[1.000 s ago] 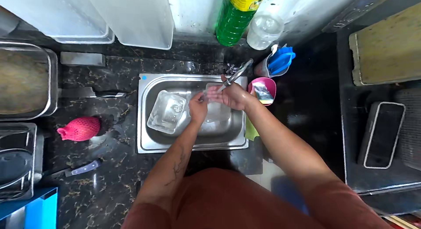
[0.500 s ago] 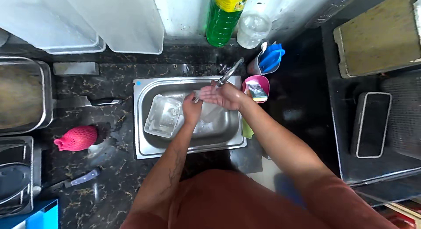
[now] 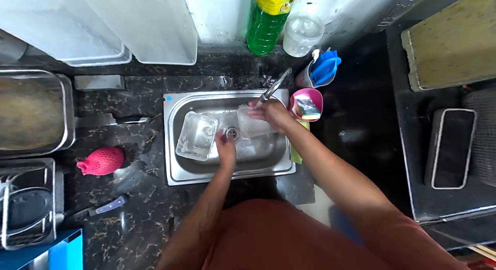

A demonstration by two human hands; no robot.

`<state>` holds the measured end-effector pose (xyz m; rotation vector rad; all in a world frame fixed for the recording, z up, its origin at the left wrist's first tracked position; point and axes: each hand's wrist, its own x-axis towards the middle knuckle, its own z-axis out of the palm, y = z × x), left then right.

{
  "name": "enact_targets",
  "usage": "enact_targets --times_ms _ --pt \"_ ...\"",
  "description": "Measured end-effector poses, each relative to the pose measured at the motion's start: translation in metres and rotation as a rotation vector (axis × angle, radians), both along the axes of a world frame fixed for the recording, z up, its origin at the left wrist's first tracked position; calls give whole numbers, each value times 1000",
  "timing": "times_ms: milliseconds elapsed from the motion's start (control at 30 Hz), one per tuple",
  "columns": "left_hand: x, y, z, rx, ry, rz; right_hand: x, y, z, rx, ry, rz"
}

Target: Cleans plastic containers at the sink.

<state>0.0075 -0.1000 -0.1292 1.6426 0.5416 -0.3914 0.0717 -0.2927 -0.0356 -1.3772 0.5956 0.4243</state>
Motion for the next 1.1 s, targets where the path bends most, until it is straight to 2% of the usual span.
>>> enact_targets --times_ms 67,167,233,333,400,467,567,667,733,833,933,1033,1100 --pt "-15 11 -6 187 -48 -86 -18 2 2 -289 -91 181" --pt "-2 24 -15 422 -42 -217 -55 4 -10 -814 -216 596" --pt "12 28 -22 439 -25 -203 -71 5 -31 -1038 -255 761" --pt "12 31 -28 332 -19 -184 -87 2 -66 -1205 -411 787" --pt "4 30 -26 162 -14 -189 -88 8 -67 -1200 -533 726" --pt "-8 28 -19 0 79 -141 -87 18 -55 -1104 -510 591" --pt "-17 22 -11 -158 236 32 -73 15 -41 -756 -273 310" --pt "-21 20 -17 -275 224 120 -59 0 -66 -350 -84 31" --pt "-23 22 -19 -291 181 150 -57 -11 -88 -183 23 -52" --pt "-22 18 -13 -254 136 122 -58 -22 -116 -53 144 -88" --pt "-22 2 3 -100 62 36 -60 -24 -138 -225 132 -28" --pt "-17 -14 21 283 -39 -111 -53 -26 -135 -428 114 130" --pt "-8 -26 42 531 -110 -278 -51 -27 -123 -514 30 76"
